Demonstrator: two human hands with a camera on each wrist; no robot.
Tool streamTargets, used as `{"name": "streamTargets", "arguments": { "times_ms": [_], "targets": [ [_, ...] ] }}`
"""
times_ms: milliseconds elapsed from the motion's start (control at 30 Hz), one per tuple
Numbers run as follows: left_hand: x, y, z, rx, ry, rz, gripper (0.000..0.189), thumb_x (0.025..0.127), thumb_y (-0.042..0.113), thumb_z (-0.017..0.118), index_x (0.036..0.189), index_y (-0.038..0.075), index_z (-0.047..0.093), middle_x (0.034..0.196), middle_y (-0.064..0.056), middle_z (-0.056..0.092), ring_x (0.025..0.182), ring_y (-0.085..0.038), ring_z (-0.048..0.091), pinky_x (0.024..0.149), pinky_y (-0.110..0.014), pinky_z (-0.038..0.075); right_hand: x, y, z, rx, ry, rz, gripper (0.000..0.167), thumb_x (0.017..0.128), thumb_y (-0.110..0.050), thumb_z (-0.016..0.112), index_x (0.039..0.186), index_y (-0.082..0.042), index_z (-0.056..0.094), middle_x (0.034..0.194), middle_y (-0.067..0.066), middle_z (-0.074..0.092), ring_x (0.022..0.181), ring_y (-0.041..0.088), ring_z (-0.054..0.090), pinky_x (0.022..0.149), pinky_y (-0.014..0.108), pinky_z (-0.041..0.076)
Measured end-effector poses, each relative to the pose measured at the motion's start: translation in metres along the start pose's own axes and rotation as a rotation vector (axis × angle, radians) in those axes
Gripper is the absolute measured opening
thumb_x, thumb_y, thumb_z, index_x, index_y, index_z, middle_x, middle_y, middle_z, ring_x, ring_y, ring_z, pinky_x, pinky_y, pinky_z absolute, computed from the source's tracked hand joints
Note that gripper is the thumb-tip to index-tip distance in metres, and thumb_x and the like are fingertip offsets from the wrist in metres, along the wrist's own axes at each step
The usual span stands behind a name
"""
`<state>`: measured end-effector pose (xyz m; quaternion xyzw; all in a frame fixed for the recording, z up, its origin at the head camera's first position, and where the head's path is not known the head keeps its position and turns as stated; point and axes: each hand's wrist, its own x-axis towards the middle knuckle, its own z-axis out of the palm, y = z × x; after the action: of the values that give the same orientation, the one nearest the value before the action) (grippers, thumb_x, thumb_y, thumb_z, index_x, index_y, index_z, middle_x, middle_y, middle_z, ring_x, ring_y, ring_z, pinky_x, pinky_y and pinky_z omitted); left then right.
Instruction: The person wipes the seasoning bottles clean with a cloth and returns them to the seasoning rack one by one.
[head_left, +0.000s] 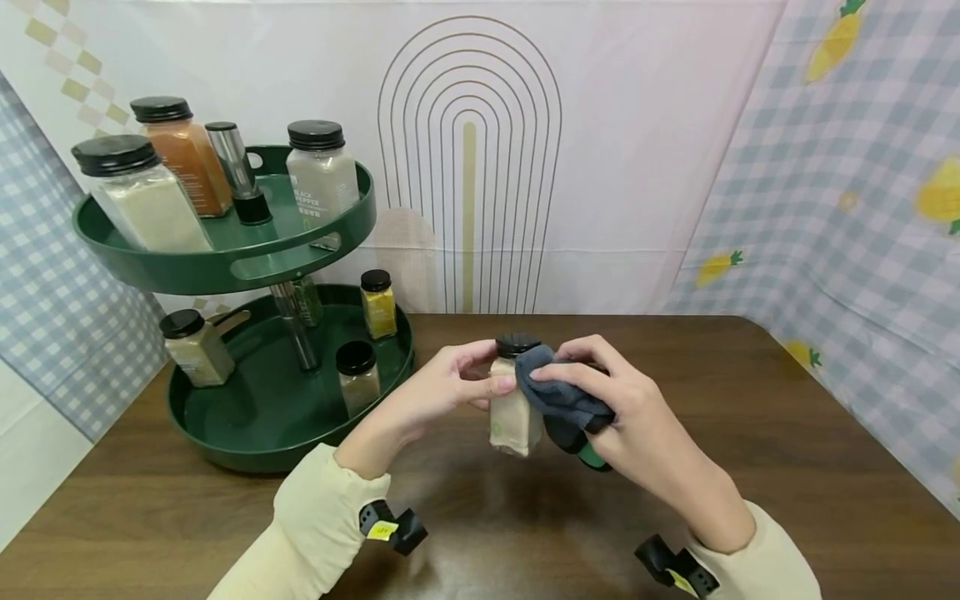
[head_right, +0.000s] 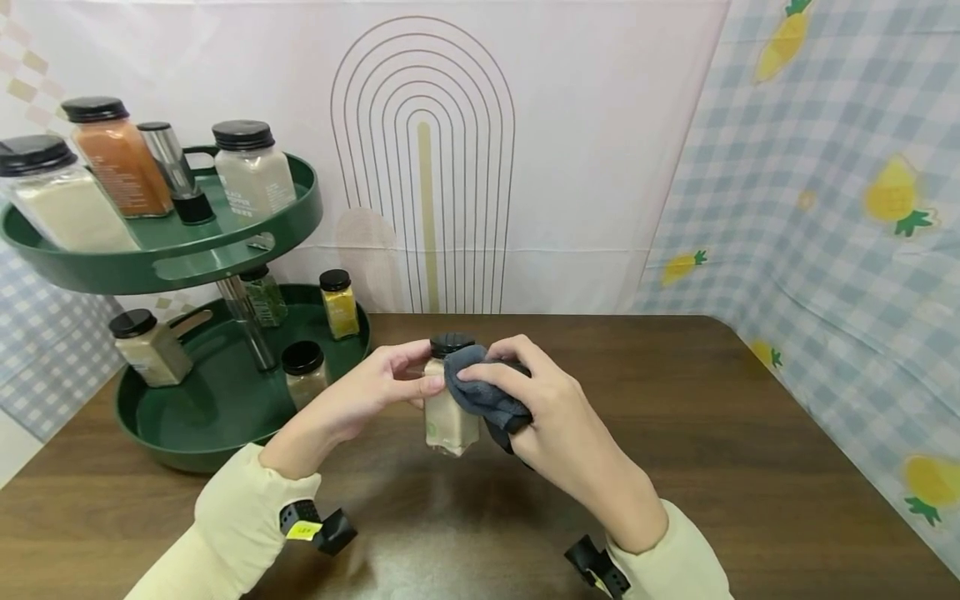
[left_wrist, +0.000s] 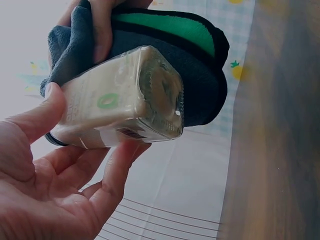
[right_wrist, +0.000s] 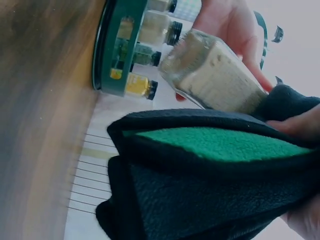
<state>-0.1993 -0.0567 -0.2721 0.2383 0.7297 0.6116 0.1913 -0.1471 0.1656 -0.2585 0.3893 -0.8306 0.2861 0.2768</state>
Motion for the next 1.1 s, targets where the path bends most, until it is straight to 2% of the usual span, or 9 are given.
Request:
{"name": "streamTargets", "arguments": {
  "times_ms": [167,300,467,567,667,700,767,967,1100],
  "targets": [
    [0.000,-0.001,0.001,-0.005,0.011,-0.030,0.057,0.090,0.022,0.061,0.140,0.007,0.038,0.133,-0.015,0.049,0.114,-0.026,0.052,0.085,-0.038,0.052,-0.001,0.001,-0.005,-0.017,-0.056,-0.038,0.045,0.072,0.011,0.064,0.105,-0.019,0.066,0.107,0.001,0.054,0.096,0.014,0.057,0.085,0.018,0.045],
    [-0.001,0.000,-0.001,-0.032,0.049,-0.013,0.048,0.092,0.023,0.058,0.135,0.006,0.044,0.125,-0.016,0.055,0.105,-0.023,0.056,0.083,-0.037,0.052,-0.002,-0.001,-0.004,0.013,-0.155,-0.059,0.051,0.068,0.015,0.061,0.104,-0.022,0.066,0.104,-0.003,0.053,0.089,0.010,0.056,0.075,0.024,0.048],
    [-0.003,0.002,-0.009,-0.010,0.122,-0.006,0.045,0.093,0.025,0.058,0.133,0.007,0.046,0.122,-0.014,0.057,0.102,-0.020,0.056,0.085,-0.036,0.051,-0.005,-0.006,0.000,0.031,-0.348,-0.019,0.064,0.060,0.020,0.049,0.103,-0.025,0.066,0.101,-0.010,0.052,0.082,0.004,0.052,0.069,0.021,0.046],
    [-0.002,0.002,-0.013,0.009,0.126,0.006,0.044,0.093,0.025,0.057,0.132,0.008,0.047,0.123,-0.014,0.056,0.106,-0.022,0.055,0.085,-0.037,0.051,-0.007,-0.008,0.001,0.009,-0.493,0.033,0.064,0.060,0.019,0.045,0.101,-0.025,0.067,0.097,-0.013,0.051,0.077,0.002,0.050,0.066,0.017,0.043],
    [-0.002,0.002,-0.015,0.011,0.116,0.019,0.041,0.093,0.024,0.056,0.131,0.009,0.048,0.122,-0.013,0.057,0.105,-0.022,0.054,0.083,-0.035,0.051,-0.007,-0.006,-0.001,-0.023,-0.578,0.074,0.063,0.061,0.017,0.045,0.100,-0.026,0.068,0.096,-0.015,0.051,0.074,0.002,0.048,0.063,0.017,0.040],
    [-0.002,0.002,-0.015,0.006,0.112,0.019,0.041,0.093,0.023,0.056,0.131,0.009,0.049,0.121,-0.013,0.057,0.105,-0.021,0.054,0.082,-0.034,0.051,-0.007,-0.005,-0.003,-0.035,-0.568,0.072,0.061,0.061,0.017,0.046,0.099,-0.027,0.068,0.095,-0.015,0.051,0.074,0.003,0.048,0.063,0.017,0.040],
    [-0.002,0.002,-0.015,-0.006,0.097,0.020,0.042,0.093,0.024,0.057,0.131,0.009,0.049,0.121,-0.014,0.057,0.103,-0.020,0.054,0.083,-0.035,0.050,-0.006,-0.002,-0.008,-0.053,-0.483,0.052,0.059,0.061,0.016,0.049,0.096,-0.028,0.067,0.096,-0.015,0.052,0.076,0.002,0.050,0.064,0.019,0.042],
    [-0.003,0.002,-0.009,-0.009,0.052,-0.015,0.067,0.087,0.038,0.063,0.141,0.005,0.038,0.134,-0.016,0.049,0.093,-0.020,0.061,0.093,-0.040,0.044,-0.001,0.004,-0.017,-0.035,-0.051,-0.012,0.054,0.063,0.019,0.055,0.099,-0.020,0.068,0.104,-0.002,0.057,0.092,0.011,0.056,0.079,0.020,0.046],
    [-0.002,0.001,-0.003,0.007,-0.011,-0.016,0.064,0.089,0.033,0.062,0.141,0.005,0.037,0.137,-0.015,0.046,0.109,-0.023,0.053,0.091,-0.040,0.047,0.001,0.003,-0.012,0.017,0.079,0.027,0.057,0.068,0.022,0.052,0.109,-0.017,0.066,0.111,0.005,0.057,0.100,0.015,0.056,0.089,0.013,0.041]
  ]
}}
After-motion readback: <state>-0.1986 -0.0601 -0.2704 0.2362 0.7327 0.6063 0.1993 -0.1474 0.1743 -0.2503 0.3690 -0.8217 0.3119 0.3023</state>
